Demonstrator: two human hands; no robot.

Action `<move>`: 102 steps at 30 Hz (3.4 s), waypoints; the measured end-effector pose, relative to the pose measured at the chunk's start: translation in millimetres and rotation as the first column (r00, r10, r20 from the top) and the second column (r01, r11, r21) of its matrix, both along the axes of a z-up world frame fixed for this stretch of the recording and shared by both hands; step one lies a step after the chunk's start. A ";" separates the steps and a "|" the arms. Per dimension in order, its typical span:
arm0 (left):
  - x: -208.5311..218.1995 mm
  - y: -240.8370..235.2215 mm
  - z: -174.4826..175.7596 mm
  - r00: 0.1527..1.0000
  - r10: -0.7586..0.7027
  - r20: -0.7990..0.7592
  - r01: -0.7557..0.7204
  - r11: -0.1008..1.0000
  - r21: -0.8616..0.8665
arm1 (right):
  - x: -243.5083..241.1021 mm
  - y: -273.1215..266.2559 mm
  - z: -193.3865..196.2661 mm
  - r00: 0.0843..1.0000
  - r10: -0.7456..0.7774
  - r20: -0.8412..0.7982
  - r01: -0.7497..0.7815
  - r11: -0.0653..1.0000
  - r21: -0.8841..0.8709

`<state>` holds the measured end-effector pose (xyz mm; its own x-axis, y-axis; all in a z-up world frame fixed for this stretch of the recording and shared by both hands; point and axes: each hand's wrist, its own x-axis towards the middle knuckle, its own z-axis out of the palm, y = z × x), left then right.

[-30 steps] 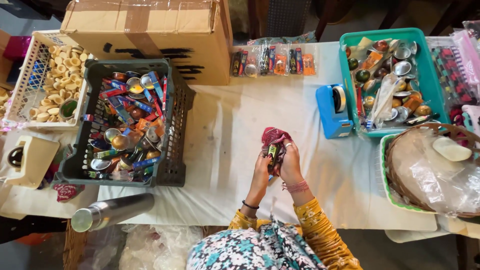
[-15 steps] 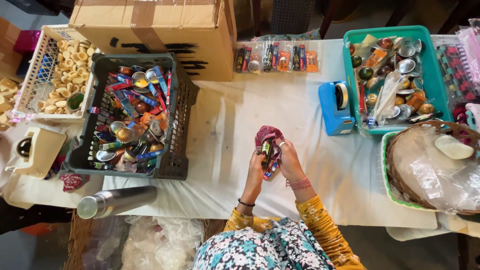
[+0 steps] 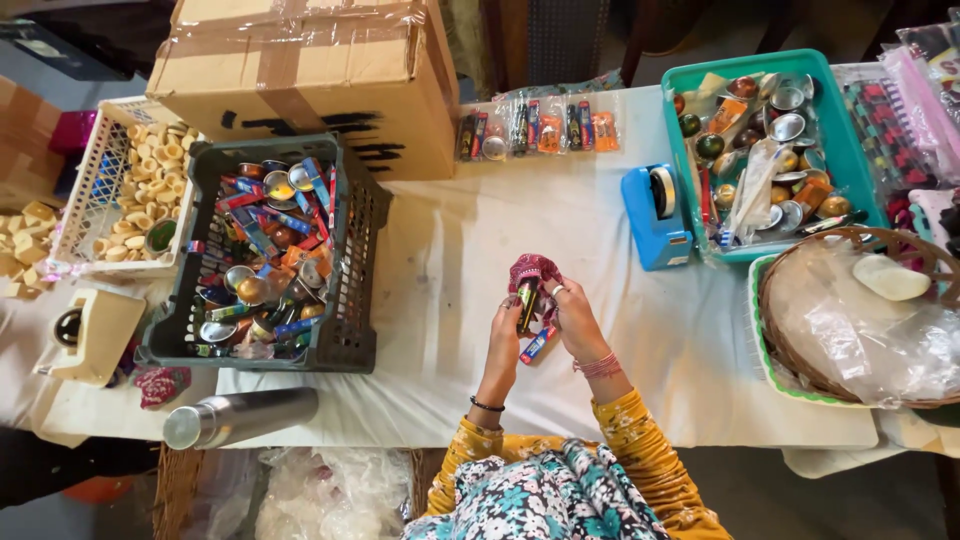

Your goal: The person wipes small metal cans with a cloth, then places them into a plastic bag. They repeat this process for several cans, picking them from a crate, wiping them, and bagging them on a table with other supplies.

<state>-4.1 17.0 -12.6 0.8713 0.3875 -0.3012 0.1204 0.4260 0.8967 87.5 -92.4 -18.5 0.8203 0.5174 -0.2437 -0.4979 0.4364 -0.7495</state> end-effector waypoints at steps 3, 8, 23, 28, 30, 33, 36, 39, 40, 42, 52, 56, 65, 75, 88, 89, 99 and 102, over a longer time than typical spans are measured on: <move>-2.6 -1.6 0.5 0.999 -0.029 0.026 0.029 1.000 0.012 | -2.1 -2.0 10.1 1.000 0.006 0.025 -0.005 0.999 -0.045; 14.0 4.9 -34.0 0.999 0.033 0.035 -0.033 0.999 0.020 | -4.6 -5.2 51.1 0.966 -0.201 -0.162 0.203 0.979 -0.008; -4.2 16.6 -16.8 0.894 -0.447 0.011 0.446 0.893 0.055 | 10.7 -15.1 10.9 0.767 -0.630 0.123 0.636 0.772 -0.009; -17.7 30.3 -19.3 0.898 -0.439 -0.012 0.437 0.896 -0.085 | 23.4 -23.3 14.2 0.745 -0.637 0.200 0.650 0.760 0.000; -22.1 34.3 -2.4 0.930 -0.366 0.028 0.367 0.920 -0.138 | 20.7 -23.6 26.6 0.729 -0.661 0.176 0.679 0.732 -0.064; -13.0 35.4 34.1 0.978 -0.203 0.044 0.207 0.968 -0.140 | 9.6 -13.6 37.3 0.736 -0.637 0.226 0.670 0.733 -0.117; 7.7 36.4 22.3 0.998 -0.055 0.023 0.058 0.988 -0.143 | -16.7 13.2 41.4 0.735 -0.367 0.569 0.495 0.865 -0.081; 17.9 36.1 -30.0 0.977 0.166 0.132 -0.113 0.935 -0.335 | -41.4 31.7 58.8 0.444 -0.023 0.896 0.456 0.866 -0.203; 14.7 37.6 -40.9 0.972 0.147 0.185 -0.072 0.929 -0.362 | -43.1 32.7 65.1 0.402 0.020 0.915 0.477 0.849 -0.228; 8.6 39.1 -31.3 0.961 0.137 0.241 -0.033 0.920 -0.390 | -38.3 28.6 60.4 0.357 0.069 0.932 0.495 0.832 -0.251; 11.9 30.5 -28.6 0.999 -0.013 0.039 0.027 0.923 -0.385 | -39.8 35.4 35.8 0.350 0.152 0.924 0.701 0.612 -0.366; 13.7 25.9 0.5 0.987 0.158 0.033 -0.108 0.800 -0.591 | -35.0 33.1 43.3 0.043 0.389 0.920 0.608 0.721 -0.333; 4.1 26.5 -15.1 0.994 0.096 0.049 -0.084 0.977 -0.194 | -35.0 24.3 55.8 -0.007 0.388 0.922 0.726 0.636 -0.262; -5.9 12.5 -36.9 0.906 -0.415 0.081 0.359 0.856 0.371 | 15.8 7.6 -57.2 0.793 -0.530 0.300 0.571 0.819 -0.061; -0.8 -12.5 -2.1 0.963 -0.207 -0.174 0.268 0.652 0.709 | -6.0 18.8 -54.7 0.941 -0.334 0.055 0.338 0.935 -0.107; 1.9 -13.5 -4.3 0.959 -0.036 -0.281 0.263 0.480 0.837 | -15.1 23.1 -56.7 0.976 -0.213 0.049 0.218 0.964 -0.152; -11.7 0.7 -127.4 0.857 -0.489 0.161 0.492 0.870 0.024 | 4.2 13.8 -23.8 0.868 -0.357 -0.346 0.377 0.926 -0.011; 1.7 -2.5 -115.2 0.899 -0.437 0.004 0.419 0.864 0.278 | -11.7 5.8 -98.6 0.960 -0.266 -0.083 0.248 0.951 -0.182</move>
<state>-2.4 14.5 -127.8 0.9836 0.0291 -0.1782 0.1748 0.0926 0.9802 75.7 -86.6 -117.1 0.8850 0.2361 -0.4013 -0.4655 0.4321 -0.7724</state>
